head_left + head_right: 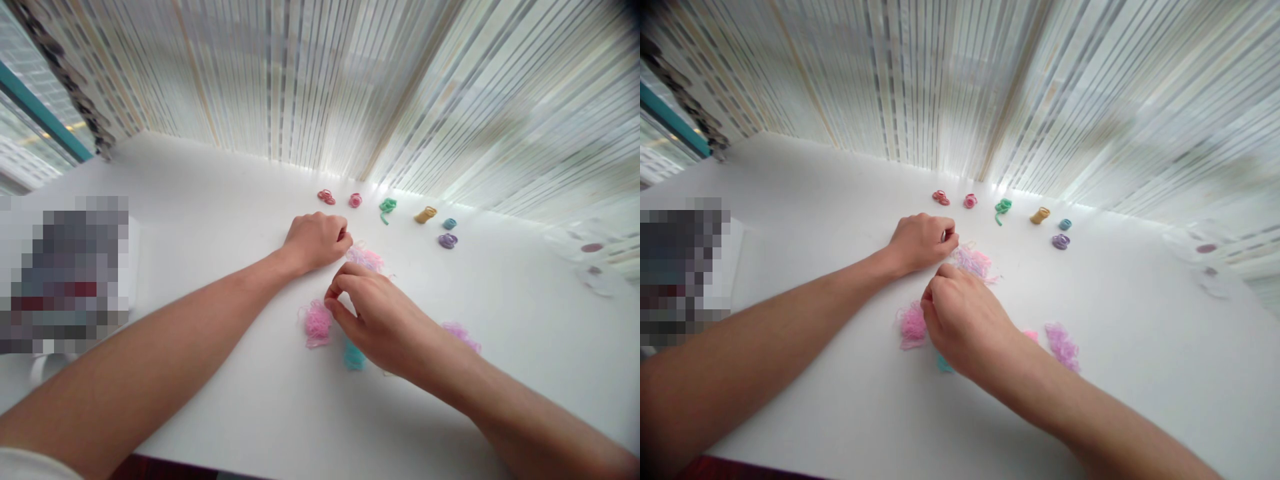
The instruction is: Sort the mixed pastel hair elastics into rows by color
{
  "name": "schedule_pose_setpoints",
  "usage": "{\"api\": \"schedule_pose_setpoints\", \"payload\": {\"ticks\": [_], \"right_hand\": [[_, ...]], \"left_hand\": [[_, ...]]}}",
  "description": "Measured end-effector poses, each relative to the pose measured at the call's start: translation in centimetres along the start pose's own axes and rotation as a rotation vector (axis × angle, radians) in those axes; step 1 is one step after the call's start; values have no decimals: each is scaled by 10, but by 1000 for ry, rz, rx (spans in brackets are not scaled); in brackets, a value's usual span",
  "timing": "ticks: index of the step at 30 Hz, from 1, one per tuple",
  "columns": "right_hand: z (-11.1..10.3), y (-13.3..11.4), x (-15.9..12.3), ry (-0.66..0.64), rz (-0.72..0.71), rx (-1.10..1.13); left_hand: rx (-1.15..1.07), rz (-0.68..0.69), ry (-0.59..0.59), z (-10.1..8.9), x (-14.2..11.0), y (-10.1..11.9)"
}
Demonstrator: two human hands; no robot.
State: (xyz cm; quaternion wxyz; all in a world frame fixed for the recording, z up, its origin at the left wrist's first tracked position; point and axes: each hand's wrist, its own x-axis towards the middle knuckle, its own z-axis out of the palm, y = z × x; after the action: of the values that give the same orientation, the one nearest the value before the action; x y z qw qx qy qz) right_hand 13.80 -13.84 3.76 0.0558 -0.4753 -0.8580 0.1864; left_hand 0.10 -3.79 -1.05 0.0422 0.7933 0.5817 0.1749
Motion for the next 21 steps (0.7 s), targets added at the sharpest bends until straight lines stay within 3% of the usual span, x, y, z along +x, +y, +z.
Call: {"api": "schedule_pose_setpoints", "payload": {"ticks": [4,9,21], "right_hand": [[-1,-2,1,-42,25,-5],[-5,1,0,3,38,12],[-2,3,-1,-43,-58,95]], "left_hand": [[-2,3,2,0,0,0],[-2,8,15,1,0,-1],[9,16,21,1,0,-1]]}}
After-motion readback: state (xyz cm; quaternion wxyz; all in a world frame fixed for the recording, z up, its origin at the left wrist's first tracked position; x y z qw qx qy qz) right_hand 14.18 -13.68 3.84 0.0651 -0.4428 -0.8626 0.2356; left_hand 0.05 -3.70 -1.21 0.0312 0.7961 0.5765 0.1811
